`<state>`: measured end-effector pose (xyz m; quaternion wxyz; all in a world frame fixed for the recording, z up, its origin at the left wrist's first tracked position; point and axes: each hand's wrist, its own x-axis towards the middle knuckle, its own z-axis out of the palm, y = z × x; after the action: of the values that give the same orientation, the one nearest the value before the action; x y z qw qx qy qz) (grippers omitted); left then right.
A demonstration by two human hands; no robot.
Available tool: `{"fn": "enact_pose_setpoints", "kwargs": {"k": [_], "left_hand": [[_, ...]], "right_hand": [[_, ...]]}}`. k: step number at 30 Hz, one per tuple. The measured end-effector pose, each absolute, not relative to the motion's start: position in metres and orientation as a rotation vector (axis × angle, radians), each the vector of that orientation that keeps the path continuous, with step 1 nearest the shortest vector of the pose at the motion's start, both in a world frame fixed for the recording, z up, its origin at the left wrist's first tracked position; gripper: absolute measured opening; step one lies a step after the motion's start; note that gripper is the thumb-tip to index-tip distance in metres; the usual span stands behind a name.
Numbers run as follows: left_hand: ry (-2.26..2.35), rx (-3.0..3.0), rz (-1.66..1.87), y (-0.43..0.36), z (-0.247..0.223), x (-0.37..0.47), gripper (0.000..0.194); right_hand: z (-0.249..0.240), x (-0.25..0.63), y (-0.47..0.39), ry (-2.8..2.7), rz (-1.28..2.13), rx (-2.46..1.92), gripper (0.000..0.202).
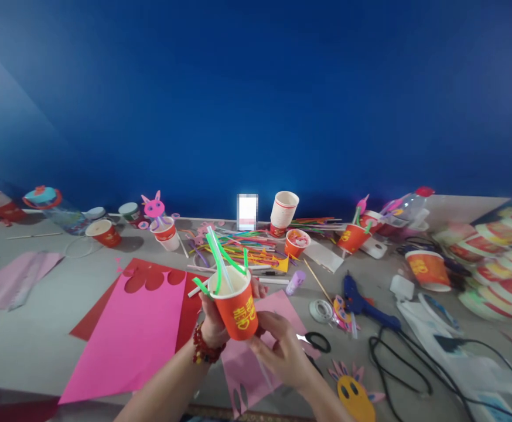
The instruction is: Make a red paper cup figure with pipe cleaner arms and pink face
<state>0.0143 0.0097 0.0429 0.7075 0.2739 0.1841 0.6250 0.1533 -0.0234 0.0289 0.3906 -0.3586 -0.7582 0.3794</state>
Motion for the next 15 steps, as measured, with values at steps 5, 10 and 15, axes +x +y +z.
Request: {"fn": "enact_pose_setpoints", "kwargs": {"k": [5, 10, 15], "left_hand": [[0.285, 0.721, 1.375, 0.007, 0.042, 0.012, 0.078], [0.247, 0.658, 1.360, 0.007, 0.040, 0.014, 0.083], [0.242, 0.655, 1.345, 0.006, 0.041, 0.017, 0.084]], "right_hand": [[0.025, 0.146, -0.027, -1.878, 0.901, -0.899, 0.025], [0.018, 0.141, -0.032, -1.845, 0.846, -0.899, 0.024], [0.015, 0.139, -0.036, -1.749, 0.918, -0.858, 0.023]]}}
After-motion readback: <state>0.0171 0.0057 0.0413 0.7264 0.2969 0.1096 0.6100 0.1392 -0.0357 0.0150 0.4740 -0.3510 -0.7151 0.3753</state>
